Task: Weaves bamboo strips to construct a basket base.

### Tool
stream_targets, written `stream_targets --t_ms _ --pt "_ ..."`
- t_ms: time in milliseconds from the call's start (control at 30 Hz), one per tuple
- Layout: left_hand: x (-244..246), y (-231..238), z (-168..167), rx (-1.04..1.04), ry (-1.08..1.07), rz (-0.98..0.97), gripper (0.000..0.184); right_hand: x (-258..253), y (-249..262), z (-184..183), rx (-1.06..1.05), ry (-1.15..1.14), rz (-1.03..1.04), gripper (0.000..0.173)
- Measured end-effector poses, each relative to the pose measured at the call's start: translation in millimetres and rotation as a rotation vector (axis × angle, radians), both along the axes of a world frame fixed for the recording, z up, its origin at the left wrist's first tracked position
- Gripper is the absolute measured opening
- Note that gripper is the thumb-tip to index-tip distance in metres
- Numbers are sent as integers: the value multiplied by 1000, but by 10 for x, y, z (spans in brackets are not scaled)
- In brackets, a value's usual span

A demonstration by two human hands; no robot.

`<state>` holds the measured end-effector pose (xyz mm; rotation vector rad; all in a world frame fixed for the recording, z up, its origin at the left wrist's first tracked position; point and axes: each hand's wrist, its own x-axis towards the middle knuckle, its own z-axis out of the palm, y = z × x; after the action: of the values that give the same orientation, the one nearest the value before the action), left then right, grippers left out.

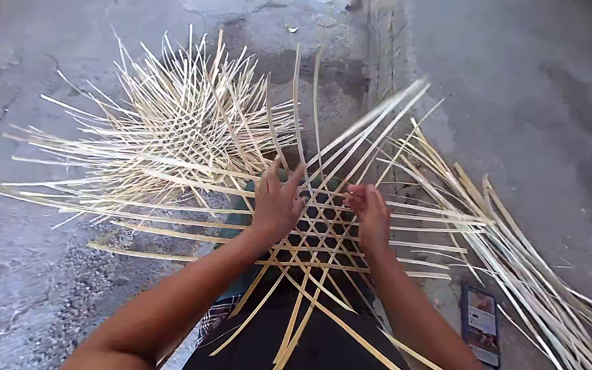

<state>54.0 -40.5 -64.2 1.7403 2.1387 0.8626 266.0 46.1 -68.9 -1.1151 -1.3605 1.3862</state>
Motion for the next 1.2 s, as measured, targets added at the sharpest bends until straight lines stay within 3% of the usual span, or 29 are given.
stream_targets --t_ms 67,167,267,367,500,600,667,733,800,900,967,1100,1200 --pt "37 -141 -253 -102 203 -43 64 129 -60 -181 -201 240 -228 46" --pt "68 -114 -365 -118 286 -2 62 131 41 -309 -456 400 -489 25" --pt "85 -144 -430 -12 303 36 57 170 139 -200 -513 221 -258 34" --pt "107 -129 -421 85 289 83 48 223 210 -9 -469 138 -21 38" --pt "85 -85 -448 198 298 125 52 67 17 -127 -284 213 -197 35" --pt "86 -109 -438 150 268 114 57 78 -133 -308 -22 239 -137 35" --pt "85 -84 -431 101 248 108 56 111 -163 -308 44 227 -52 55" --pt "101 -104 -432 72 240 112 56 140 -259 -288 34 236 -84 60" --pt "111 -131 -421 63 244 120 56 155 -335 -285 -53 321 -282 46" --pt "125 -162 -395 88 242 119 58 207 -249 -267 -353 384 -524 24" --pt "127 -189 -405 99 245 112 59 275 -163 -208 -491 346 -475 35" --pt "144 -188 -448 88 264 134 56 372 -128 -175 -523 367 -511 32" --pt "111 -167 -371 68 243 120 55 394 -149 -274 -488 514 -632 12"
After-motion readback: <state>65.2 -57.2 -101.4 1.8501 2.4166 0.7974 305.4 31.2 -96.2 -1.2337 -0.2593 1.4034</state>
